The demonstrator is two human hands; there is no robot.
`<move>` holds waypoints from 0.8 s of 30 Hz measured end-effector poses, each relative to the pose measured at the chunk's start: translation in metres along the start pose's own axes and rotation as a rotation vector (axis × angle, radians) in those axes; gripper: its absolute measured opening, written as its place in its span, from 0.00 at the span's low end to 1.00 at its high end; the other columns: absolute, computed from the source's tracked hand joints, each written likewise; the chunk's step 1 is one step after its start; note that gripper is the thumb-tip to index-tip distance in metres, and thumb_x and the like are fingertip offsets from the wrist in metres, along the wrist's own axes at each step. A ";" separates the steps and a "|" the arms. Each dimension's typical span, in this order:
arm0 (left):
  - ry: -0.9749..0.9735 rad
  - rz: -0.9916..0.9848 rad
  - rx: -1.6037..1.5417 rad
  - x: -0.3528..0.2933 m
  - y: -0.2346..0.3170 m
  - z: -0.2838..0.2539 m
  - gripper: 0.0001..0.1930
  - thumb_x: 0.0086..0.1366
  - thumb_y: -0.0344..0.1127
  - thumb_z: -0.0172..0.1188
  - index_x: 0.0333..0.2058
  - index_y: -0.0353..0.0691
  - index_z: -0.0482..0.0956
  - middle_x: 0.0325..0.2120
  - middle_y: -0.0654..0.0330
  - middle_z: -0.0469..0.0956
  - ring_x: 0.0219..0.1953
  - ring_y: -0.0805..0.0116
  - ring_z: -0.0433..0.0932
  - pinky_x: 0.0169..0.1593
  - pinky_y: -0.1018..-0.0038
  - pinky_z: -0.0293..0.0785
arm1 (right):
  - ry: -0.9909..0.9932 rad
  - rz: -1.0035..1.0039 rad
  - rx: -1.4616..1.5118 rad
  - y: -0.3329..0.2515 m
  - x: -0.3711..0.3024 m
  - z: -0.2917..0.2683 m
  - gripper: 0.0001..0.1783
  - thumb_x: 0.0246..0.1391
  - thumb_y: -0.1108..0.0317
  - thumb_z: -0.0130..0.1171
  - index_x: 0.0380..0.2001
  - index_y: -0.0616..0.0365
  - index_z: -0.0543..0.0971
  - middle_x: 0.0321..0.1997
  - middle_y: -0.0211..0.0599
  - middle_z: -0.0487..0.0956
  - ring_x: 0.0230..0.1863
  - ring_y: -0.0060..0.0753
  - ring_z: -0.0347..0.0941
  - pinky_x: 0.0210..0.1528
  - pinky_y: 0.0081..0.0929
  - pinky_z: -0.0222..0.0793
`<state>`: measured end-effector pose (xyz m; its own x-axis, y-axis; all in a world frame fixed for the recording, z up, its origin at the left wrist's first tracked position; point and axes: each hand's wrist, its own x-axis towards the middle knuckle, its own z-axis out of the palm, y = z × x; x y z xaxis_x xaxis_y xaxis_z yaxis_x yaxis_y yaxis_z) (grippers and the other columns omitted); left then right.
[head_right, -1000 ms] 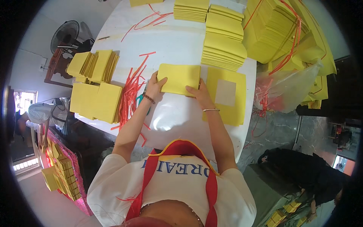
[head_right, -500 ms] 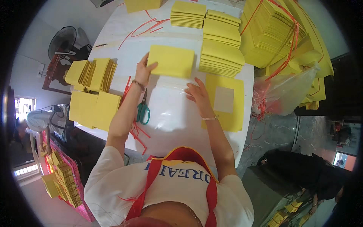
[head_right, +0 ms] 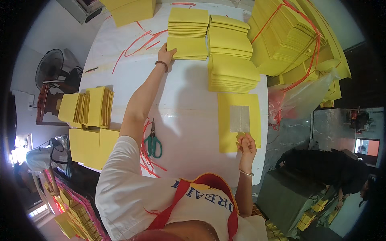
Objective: Folding and stacking ritual yellow paper sheets at a workstation.
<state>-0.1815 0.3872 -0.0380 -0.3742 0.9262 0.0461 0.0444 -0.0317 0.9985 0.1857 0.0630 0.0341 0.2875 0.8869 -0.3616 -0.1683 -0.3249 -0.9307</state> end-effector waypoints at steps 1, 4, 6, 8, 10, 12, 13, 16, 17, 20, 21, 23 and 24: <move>-0.008 -0.001 0.001 0.001 0.001 0.003 0.27 0.47 0.32 0.62 0.47 0.31 0.66 0.40 0.48 0.74 0.40 0.56 0.74 0.42 0.70 0.71 | 0.008 0.009 0.015 0.001 -0.002 0.004 0.20 0.55 0.60 0.53 0.49 0.56 0.68 0.40 0.29 0.74 0.40 0.19 0.70 0.38 0.17 0.66; -0.004 -0.019 0.446 0.000 0.011 0.008 0.28 0.48 0.33 0.61 0.49 0.33 0.65 0.42 0.48 0.72 0.41 0.51 0.72 0.44 0.67 0.70 | -0.047 0.012 0.009 -0.001 -0.004 0.021 0.19 0.55 0.61 0.53 0.48 0.56 0.69 0.39 0.28 0.74 0.40 0.18 0.70 0.38 0.16 0.66; 0.088 -0.012 0.656 -0.005 0.015 0.008 0.29 0.50 0.37 0.59 0.51 0.37 0.63 0.46 0.48 0.67 0.46 0.48 0.67 0.48 0.61 0.66 | -0.074 -0.014 -0.010 -0.006 -0.008 0.029 0.17 0.55 0.63 0.52 0.47 0.57 0.69 0.38 0.28 0.74 0.39 0.18 0.70 0.38 0.16 0.64; 0.111 -0.059 0.713 -0.008 0.026 0.008 0.29 0.51 0.39 0.58 0.52 0.38 0.62 0.48 0.48 0.65 0.48 0.48 0.65 0.49 0.59 0.64 | -0.094 -0.041 -0.031 -0.007 -0.011 0.031 0.16 0.56 0.66 0.52 0.46 0.58 0.70 0.36 0.28 0.75 0.39 0.17 0.70 0.38 0.15 0.63; 0.128 -0.104 0.767 -0.011 0.031 0.009 0.30 0.52 0.42 0.57 0.53 0.40 0.61 0.50 0.49 0.63 0.50 0.48 0.62 0.51 0.57 0.62 | -0.081 -0.053 -0.062 -0.006 -0.015 0.027 0.18 0.56 0.61 0.52 0.47 0.56 0.69 0.38 0.27 0.75 0.39 0.17 0.70 0.38 0.15 0.65; 0.195 -0.008 0.704 -0.010 0.034 0.006 0.29 0.53 0.45 0.56 0.53 0.44 0.61 0.50 0.49 0.63 0.51 0.50 0.62 0.50 0.56 0.61 | -0.054 -0.057 -0.069 -0.008 -0.023 0.023 0.18 0.55 0.61 0.52 0.47 0.56 0.70 0.37 0.27 0.75 0.39 0.17 0.70 0.38 0.16 0.65; 0.188 0.004 0.699 -0.011 0.037 0.007 0.29 0.53 0.45 0.56 0.53 0.44 0.61 0.50 0.49 0.63 0.51 0.50 0.62 0.50 0.56 0.61 | -0.031 -0.059 -0.075 -0.009 -0.027 0.020 0.18 0.55 0.60 0.52 0.47 0.56 0.70 0.37 0.27 0.75 0.38 0.17 0.70 0.38 0.16 0.65; 0.199 0.115 0.801 -0.016 0.050 0.020 0.26 0.52 0.45 0.56 0.51 0.50 0.65 0.52 0.54 0.61 0.54 0.53 0.58 0.51 0.54 0.57 | 0.042 -0.041 -0.080 -0.004 -0.040 0.002 0.18 0.55 0.60 0.53 0.47 0.56 0.70 0.37 0.26 0.75 0.38 0.17 0.70 0.38 0.15 0.65; 0.250 0.165 0.832 -0.018 0.049 0.019 0.25 0.52 0.45 0.56 0.50 0.50 0.66 0.53 0.55 0.62 0.54 0.53 0.58 0.51 0.53 0.56 | 0.049 -0.039 -0.067 -0.001 -0.042 0.002 0.18 0.55 0.60 0.53 0.47 0.56 0.70 0.37 0.26 0.75 0.38 0.17 0.70 0.37 0.15 0.65; 0.238 0.262 0.832 -0.025 0.054 0.012 0.22 0.53 0.43 0.56 0.48 0.51 0.69 0.53 0.58 0.62 0.56 0.55 0.56 0.52 0.51 0.53 | 0.105 -0.045 0.013 -0.001 -0.054 0.003 0.16 0.55 0.65 0.52 0.45 0.59 0.70 0.33 0.24 0.74 0.35 0.15 0.68 0.36 0.13 0.61; 0.221 0.293 0.816 -0.031 0.063 0.017 0.22 0.53 0.43 0.56 0.48 0.51 0.69 0.53 0.58 0.62 0.56 0.55 0.56 0.52 0.51 0.53 | 0.110 -0.033 0.019 0.000 -0.056 -0.006 0.15 0.55 0.65 0.52 0.45 0.59 0.70 0.33 0.25 0.74 0.35 0.15 0.68 0.35 0.13 0.61; 0.221 0.449 0.772 -0.041 0.082 0.025 0.17 0.54 0.38 0.55 0.44 0.46 0.73 0.48 0.57 0.69 0.51 0.60 0.64 0.50 0.57 0.59 | 0.117 -0.038 0.042 -0.002 -0.054 -0.020 0.15 0.55 0.66 0.51 0.45 0.59 0.70 0.34 0.25 0.75 0.35 0.15 0.68 0.35 0.13 0.61; 0.227 0.471 0.769 -0.043 0.089 0.025 0.17 0.54 0.38 0.55 0.44 0.46 0.73 0.48 0.57 0.69 0.51 0.60 0.64 0.50 0.57 0.59 | 0.090 -0.054 0.046 -0.004 -0.052 -0.026 0.14 0.55 0.66 0.51 0.44 0.59 0.70 0.34 0.26 0.75 0.35 0.16 0.69 0.35 0.13 0.61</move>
<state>-0.1384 0.3542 0.0486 -0.3298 0.7828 0.5277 0.8094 -0.0532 0.5848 0.1957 0.0100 0.0554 0.3800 0.8690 -0.3168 -0.1930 -0.2605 -0.9460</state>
